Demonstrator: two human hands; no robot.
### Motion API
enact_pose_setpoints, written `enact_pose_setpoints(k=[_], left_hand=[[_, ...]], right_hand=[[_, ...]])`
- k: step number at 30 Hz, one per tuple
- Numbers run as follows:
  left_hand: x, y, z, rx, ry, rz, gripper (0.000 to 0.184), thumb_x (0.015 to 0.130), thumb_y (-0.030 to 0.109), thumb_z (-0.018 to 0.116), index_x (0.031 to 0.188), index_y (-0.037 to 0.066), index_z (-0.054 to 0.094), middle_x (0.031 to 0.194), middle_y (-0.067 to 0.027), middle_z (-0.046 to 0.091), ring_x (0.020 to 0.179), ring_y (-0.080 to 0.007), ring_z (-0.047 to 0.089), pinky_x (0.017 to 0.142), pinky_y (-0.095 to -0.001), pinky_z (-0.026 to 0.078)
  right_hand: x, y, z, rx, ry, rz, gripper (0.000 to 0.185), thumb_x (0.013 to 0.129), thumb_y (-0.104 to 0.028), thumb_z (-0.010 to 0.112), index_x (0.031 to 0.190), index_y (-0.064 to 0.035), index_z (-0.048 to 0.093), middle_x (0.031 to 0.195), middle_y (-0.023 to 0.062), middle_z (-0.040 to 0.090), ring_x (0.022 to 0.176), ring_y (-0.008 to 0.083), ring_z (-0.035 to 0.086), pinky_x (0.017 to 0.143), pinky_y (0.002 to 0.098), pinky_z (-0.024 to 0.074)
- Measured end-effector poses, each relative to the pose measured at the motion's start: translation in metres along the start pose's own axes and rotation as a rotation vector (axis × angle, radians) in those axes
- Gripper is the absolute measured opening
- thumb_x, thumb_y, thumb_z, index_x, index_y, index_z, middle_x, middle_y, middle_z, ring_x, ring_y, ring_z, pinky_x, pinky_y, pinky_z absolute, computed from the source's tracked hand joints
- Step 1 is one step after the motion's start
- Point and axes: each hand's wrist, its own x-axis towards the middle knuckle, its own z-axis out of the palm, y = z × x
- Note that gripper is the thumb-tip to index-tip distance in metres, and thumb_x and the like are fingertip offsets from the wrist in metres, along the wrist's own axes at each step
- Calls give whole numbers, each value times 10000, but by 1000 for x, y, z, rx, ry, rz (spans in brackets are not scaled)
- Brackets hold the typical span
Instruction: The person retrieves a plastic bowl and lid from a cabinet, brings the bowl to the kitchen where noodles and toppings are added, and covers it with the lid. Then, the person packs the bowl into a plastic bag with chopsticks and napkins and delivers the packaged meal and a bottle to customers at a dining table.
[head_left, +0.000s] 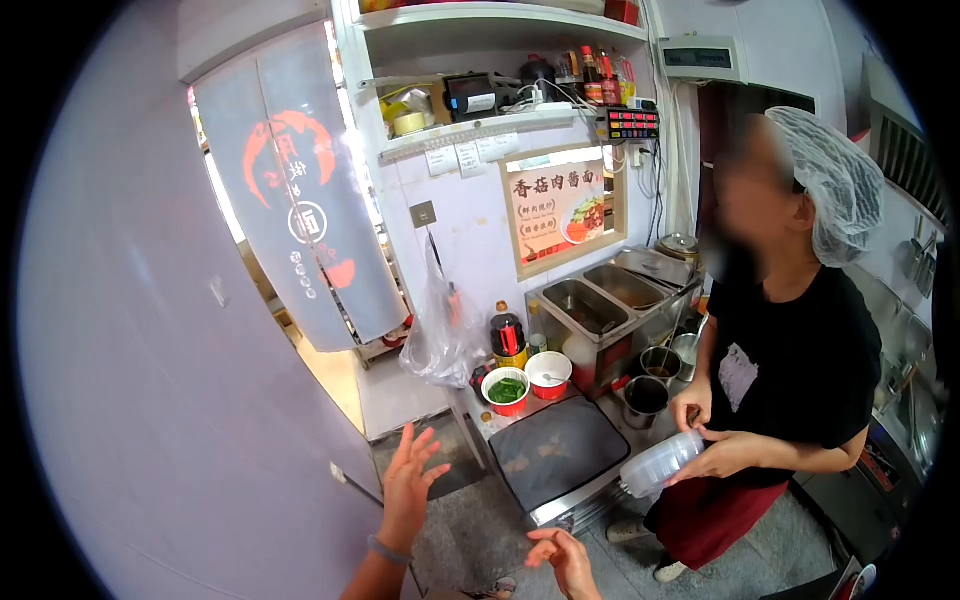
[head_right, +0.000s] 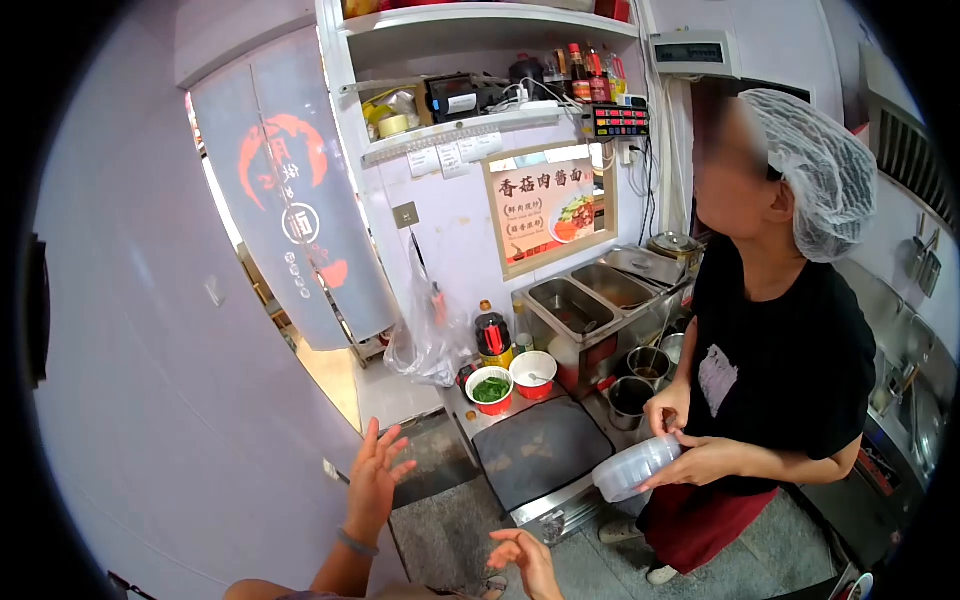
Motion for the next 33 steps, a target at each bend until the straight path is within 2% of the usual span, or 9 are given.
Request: enact_pose_setpoints(k=[4, 9, 12, 17, 24, 26, 28, 29, 33], left_hand=[[26, 20, 4, 109, 21, 38, 605, 874, 141, 431, 1408, 52, 161, 1349, -169, 361, 1150, -235, 427, 871, -383, 428], [179, 92, -16, 712, -155, 556, 470, 826, 97, 565, 1262, 3, 420, 1223, -108, 484, 1128, -184, 453, 905, -311, 420], [306, 145, 10, 835, -216, 770, 428, 804, 110, 592, 1209, 21, 487, 1234, -97, 500, 1104, -162, 483, 878, -290, 415], [519, 191, 79, 1100, -207, 1087, 343, 725, 236, 618, 1043, 107, 640, 1298, -176, 428, 1196, -330, 368, 987, -417, 319], [670, 185, 165, 1279, -125, 1161, 357, 674, 324, 641, 973, 134, 684, 1340, -171, 398, 1256, -342, 271, 1024, -419, 244], [694, 188, 176, 1242, -108, 1202, 351, 701, 360, 621, 971, 145, 686, 1284, -168, 466, 1197, -313, 378, 992, -390, 285], [704, 201, 179, 771, -392, 919, 330, 840, 258, 572, 1082, 39, 621, 1205, -89, 548, 1123, -160, 466, 990, -288, 305], [692, 201, 177, 495, -505, 968, 320, 869, 263, 540, 1069, 26, 619, 1091, -91, 610, 981, -154, 553, 897, -282, 379], [627, 211, 148, 327, -631, 978, 331, 916, 216, 483, 1119, -30, 572, 1154, -79, 565, 1069, -133, 490, 944, -258, 339]], right_hand=[[6, 2, -6, 17, -23, 7, 450, 917, -398, 407, 1039, 1, 573, 684, 49, 586, 625, 135, 558, 589, 251, 452], [15, 11, -14, -91, 62, 11, 407, 911, -367, 438, 1024, -4, 583, 690, 54, 592, 618, 132, 557, 605, 246, 451], [28, 3, -3, -136, 94, 28, 397, 911, -357, 440, 1018, -4, 586, 695, 55, 601, 618, 127, 557, 611, 242, 447], [100, 28, 7, -154, 233, -31, 400, 917, -361, 430, 1012, -6, 588, 680, 45, 603, 617, 104, 540, 589, 226, 425], [220, 22, 60, 40, 422, -133, 394, 895, -400, 480, 1018, -36, 566, 706, 38, 588, 628, 98, 525, 601, 214, 414], [241, 23, 69, 54, 450, -138, 392, 896, -396, 481, 1018, -33, 566, 705, 40, 586, 626, 102, 526, 598, 218, 415], [252, 21, 77, 69, 466, -125, 391, 897, -392, 483, 1018, -30, 567, 704, 43, 583, 624, 105, 527, 596, 223, 416], [257, 17, 80, 62, 459, -95, 384, 898, -383, 486, 1014, -27, 570, 706, 48, 582, 623, 109, 528, 584, 219, 414], [283, 25, 75, 135, 403, -182, 364, 897, -357, 502, 1008, -17, 574, 720, 57, 590, 612, 103, 515, 539, 192, 392]])
